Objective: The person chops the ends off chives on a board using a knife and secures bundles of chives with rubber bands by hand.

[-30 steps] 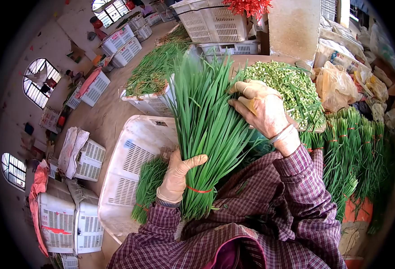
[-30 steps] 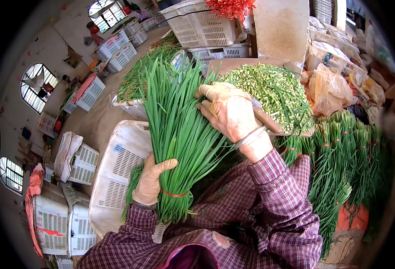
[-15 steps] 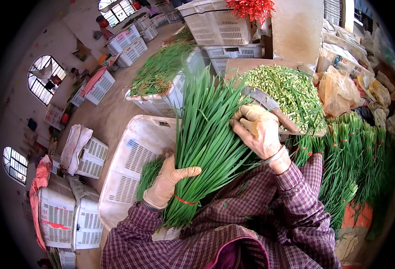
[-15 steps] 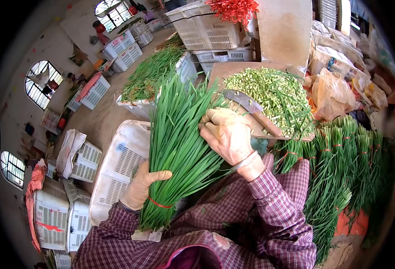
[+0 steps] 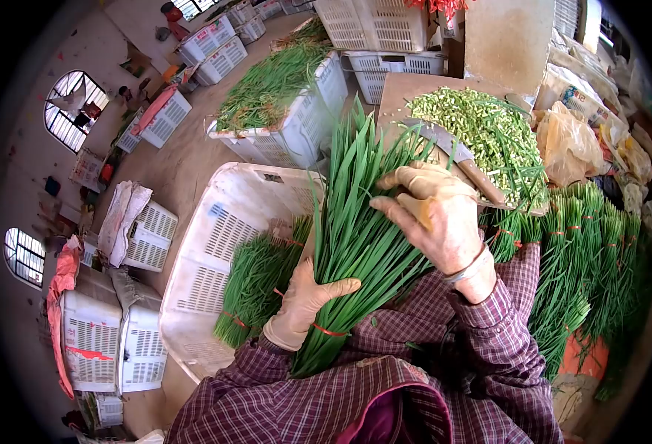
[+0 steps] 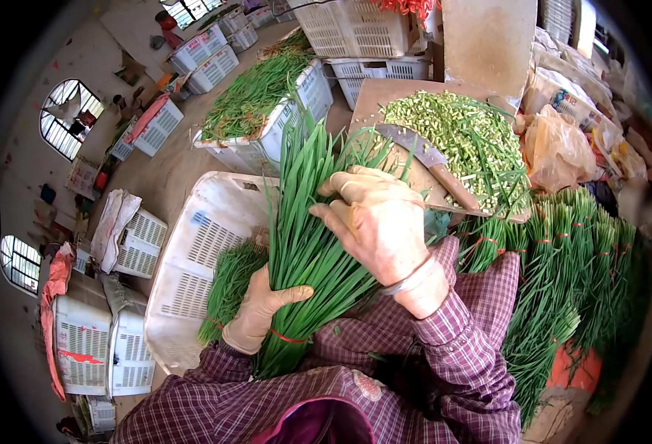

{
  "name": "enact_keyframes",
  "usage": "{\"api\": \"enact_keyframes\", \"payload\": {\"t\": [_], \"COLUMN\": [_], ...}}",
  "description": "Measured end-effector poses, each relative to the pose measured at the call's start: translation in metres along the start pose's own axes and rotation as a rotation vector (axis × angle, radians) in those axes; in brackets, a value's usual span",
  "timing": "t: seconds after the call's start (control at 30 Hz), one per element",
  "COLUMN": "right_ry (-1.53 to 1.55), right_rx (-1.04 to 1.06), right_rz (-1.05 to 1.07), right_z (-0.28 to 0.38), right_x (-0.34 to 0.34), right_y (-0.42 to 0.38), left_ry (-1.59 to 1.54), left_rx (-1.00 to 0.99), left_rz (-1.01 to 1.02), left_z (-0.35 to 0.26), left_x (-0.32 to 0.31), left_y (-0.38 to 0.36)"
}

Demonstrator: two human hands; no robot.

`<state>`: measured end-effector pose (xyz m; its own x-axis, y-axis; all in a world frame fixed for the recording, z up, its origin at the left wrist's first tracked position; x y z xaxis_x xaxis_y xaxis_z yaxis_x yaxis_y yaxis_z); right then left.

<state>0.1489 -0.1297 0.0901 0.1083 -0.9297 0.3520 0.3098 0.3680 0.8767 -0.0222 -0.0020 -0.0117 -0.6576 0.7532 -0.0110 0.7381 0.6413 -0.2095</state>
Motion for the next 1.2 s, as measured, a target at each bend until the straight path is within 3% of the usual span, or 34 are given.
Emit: {"api": "enact_keyframes", "payload": {"t": [0.1,0.23,0.3,0.5,0.57,0.63,0.7,0.8,1.03,1.07,1.2], "right_ry": [-0.106,-0.09,0.043,-0.061,-0.087,-0.028,0.045,0.046,0.075,0.084,0.097], "right_rx": [-0.163,-0.157,-0.249,-0.359,-0.267,-0.044,-0.164,-0.112,0.018,-0.085,-0.163], "right_rz": [0.065,0.104,-0.024,-0.236,-0.238,-0.155,-0.083,0.047,0.083,0.118,0.074], "right_z": [-0.005,-0.012,-0.018,-0.059,-0.053,-0.04,-0.041,-0.047,-0.053,-0.057,-0.052], "right_x": [-0.015,-0.022,-0.013,0.028,0.03,0.024,0.018,-0.001,-0.02,-0.022,-0.015], "right_y": [-0.005,-0.013,-0.009,0.013,0.025,0.034,0.033,0.028,0.02,0.018,0.021], "left_ry": [-0.005,0.134,0.157,0.134,0.12,0.168,0.215,0.174,0.14,0.109,0.098], "left_rx": [-0.006,-0.073,-0.068,-0.071,-0.111,-0.133,-0.155,-0.104,-0.076,-0.091,-0.08], "left_rz": [0.006,-0.002,-0.006,-0.004,0.0,0.002,-0.003,0.012,0.016,-0.003,0.004], "left_z": [0.008,0.011,0.012,0.007,0.002,0.004,0.004,0.002,-0.001,-0.003,-0.005], "left_x": [0.002,0.006,0.006,0.001,-0.003,-0.003,-0.003,-0.005,-0.009,-0.01,-0.011], "left_y": [0.003,0.006,0.005,0.0,-0.001,0.0,0.0,-0.002,-0.007,-0.008,-0.009]}}
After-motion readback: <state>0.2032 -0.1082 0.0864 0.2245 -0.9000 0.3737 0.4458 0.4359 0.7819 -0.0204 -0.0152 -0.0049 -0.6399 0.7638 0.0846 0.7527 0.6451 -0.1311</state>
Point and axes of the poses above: each hand's wrist, its own y-axis towards the middle knuckle, its own x-axis out of the back of the hand, z = x × y, the point moved 5 cm from there along y, towards the middle knuckle, and after that the axes turned 13 degrees about -z, right-handed, at the moved point
